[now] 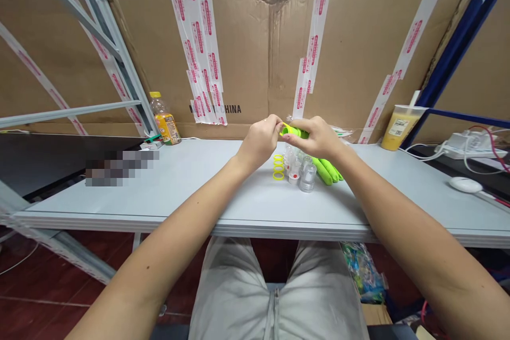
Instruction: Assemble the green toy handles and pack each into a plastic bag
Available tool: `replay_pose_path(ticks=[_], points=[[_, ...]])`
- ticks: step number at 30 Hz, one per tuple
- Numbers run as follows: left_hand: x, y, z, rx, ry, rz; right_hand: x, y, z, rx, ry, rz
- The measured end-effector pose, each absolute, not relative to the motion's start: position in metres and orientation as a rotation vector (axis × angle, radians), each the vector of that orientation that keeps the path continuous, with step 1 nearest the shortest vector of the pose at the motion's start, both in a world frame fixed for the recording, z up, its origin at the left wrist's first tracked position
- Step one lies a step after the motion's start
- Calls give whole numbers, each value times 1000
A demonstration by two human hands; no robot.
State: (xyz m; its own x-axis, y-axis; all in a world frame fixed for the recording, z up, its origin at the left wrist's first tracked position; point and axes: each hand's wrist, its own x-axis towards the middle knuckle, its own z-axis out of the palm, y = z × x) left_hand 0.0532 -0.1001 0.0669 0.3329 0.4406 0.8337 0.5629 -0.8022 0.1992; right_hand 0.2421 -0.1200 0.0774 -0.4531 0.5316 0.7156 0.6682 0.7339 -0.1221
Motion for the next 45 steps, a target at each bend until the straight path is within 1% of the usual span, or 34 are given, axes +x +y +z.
replay_pose_path(ticks=[3, 6, 9, 11, 16, 19, 22, 26, 28, 30, 32, 36, 38, 42, 45], points=[[51, -105, 74, -2575, -1096, -1273, 242, -112, 73, -836, -2094, -92], [47, -112, 86, -2872, -1354, -1029, 240, -103, 67, -809, -2079, 48], [45, -113, 96, -3160, -1420, -849, 238, -98, 65, -797, -2031, 229], [44, -111, 100, -3307, -1445, -816, 237, -100, 67, -801, -2004, 313], [44, -104, 97, -3604, -1459, -1066, 235, -113, 76, -809, -2024, 508], [43, -101, 95, -3692, -1513, -1048, 232, -119, 77, -785, -2002, 640], [43, -98, 95, -3670, -1672, -1074, 230, -122, 78, -754, -1968, 797], [44, -94, 96, -3530, -1812, -1452, 227, -130, 81, -744, -1931, 920], [43, -92, 96, -3512, -1823, -1548, 226, -135, 83, -776, -1932, 936], [41, -91, 97, -3556, -1832, -1514, 226, -138, 83, -813, -1968, 927], [40, -90, 96, -3507, -1840, -1567, 228, -139, 83, -867, -2066, 823], [40, -88, 93, -3239, -1752, -1786, 235, -133, 82, -1011, -2304, 355], [44, -88, 92, -3144, -1662, -1849, 237, -130, 82, -1070, -2370, 216], [52, -94, 92, -2949, -1422, -1940, 236, -127, 82, -1204, -2423, 88], [56, -105, 93, -2928, -1269, -1978, 235, -126, 83, -1250, -2411, 60]])
